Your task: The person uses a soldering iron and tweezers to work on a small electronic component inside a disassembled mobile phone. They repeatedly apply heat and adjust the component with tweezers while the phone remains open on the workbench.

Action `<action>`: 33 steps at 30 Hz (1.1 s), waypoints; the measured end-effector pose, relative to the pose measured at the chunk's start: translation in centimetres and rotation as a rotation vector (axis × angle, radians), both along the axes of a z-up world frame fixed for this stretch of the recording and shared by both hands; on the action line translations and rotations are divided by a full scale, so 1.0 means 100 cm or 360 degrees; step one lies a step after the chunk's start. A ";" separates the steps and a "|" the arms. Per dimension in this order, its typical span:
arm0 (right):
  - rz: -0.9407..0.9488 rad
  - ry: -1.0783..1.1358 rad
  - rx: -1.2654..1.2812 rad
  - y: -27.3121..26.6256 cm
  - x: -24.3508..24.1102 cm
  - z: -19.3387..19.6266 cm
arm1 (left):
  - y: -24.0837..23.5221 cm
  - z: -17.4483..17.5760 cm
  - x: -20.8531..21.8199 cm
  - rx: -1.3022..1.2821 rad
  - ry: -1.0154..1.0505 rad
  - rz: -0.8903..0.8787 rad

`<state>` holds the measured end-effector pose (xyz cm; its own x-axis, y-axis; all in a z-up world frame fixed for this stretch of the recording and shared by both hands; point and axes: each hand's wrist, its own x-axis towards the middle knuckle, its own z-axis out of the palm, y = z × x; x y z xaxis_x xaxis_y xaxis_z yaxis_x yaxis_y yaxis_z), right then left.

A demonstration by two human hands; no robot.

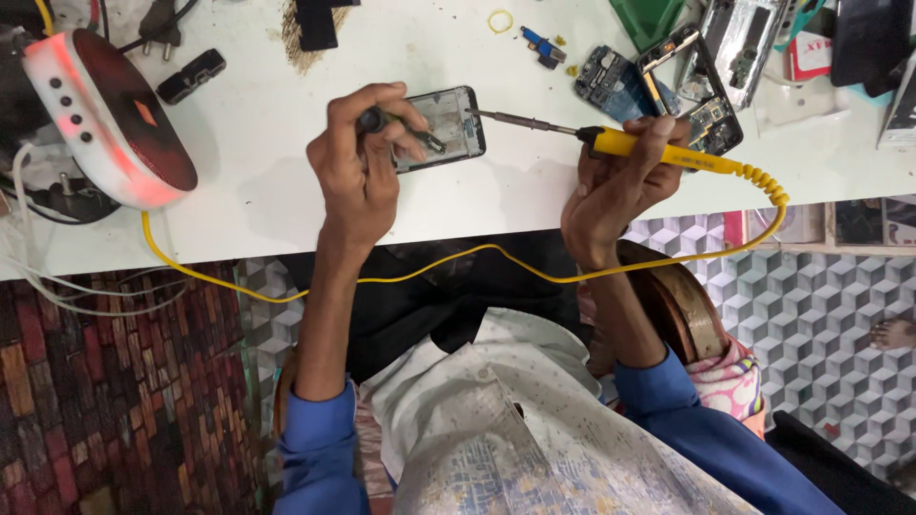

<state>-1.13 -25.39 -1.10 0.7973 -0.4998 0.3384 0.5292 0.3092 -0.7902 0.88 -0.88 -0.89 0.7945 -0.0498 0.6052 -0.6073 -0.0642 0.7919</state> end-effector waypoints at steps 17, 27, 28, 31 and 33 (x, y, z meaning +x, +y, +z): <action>-0.0060 0.0045 0.0121 -0.004 0.000 -0.003 | 0.007 -0.001 0.003 0.0155 -0.0072 0.0094; -0.0059 0.0027 0.0048 -0.008 -0.004 -0.011 | 0.008 -0.001 -0.009 0.0071 -0.0022 -0.0034; -0.0060 0.0039 0.0058 -0.008 -0.002 -0.010 | 0.008 0.001 -0.003 0.0126 -0.0066 -0.0024; -0.0004 0.0000 0.0029 -0.011 0.000 -0.013 | 0.010 0.000 -0.002 0.0115 -0.0042 0.0086; 0.0016 -0.0007 0.0024 -0.013 -0.001 -0.016 | 0.012 -0.003 -0.008 0.0028 -0.0047 0.0143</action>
<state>-1.24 -26.69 -2.67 0.8007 -0.4970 0.3343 0.5295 0.3262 -0.7831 0.10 0.28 -1.22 0.7780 0.0099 0.6282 -0.6217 -0.1330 0.7719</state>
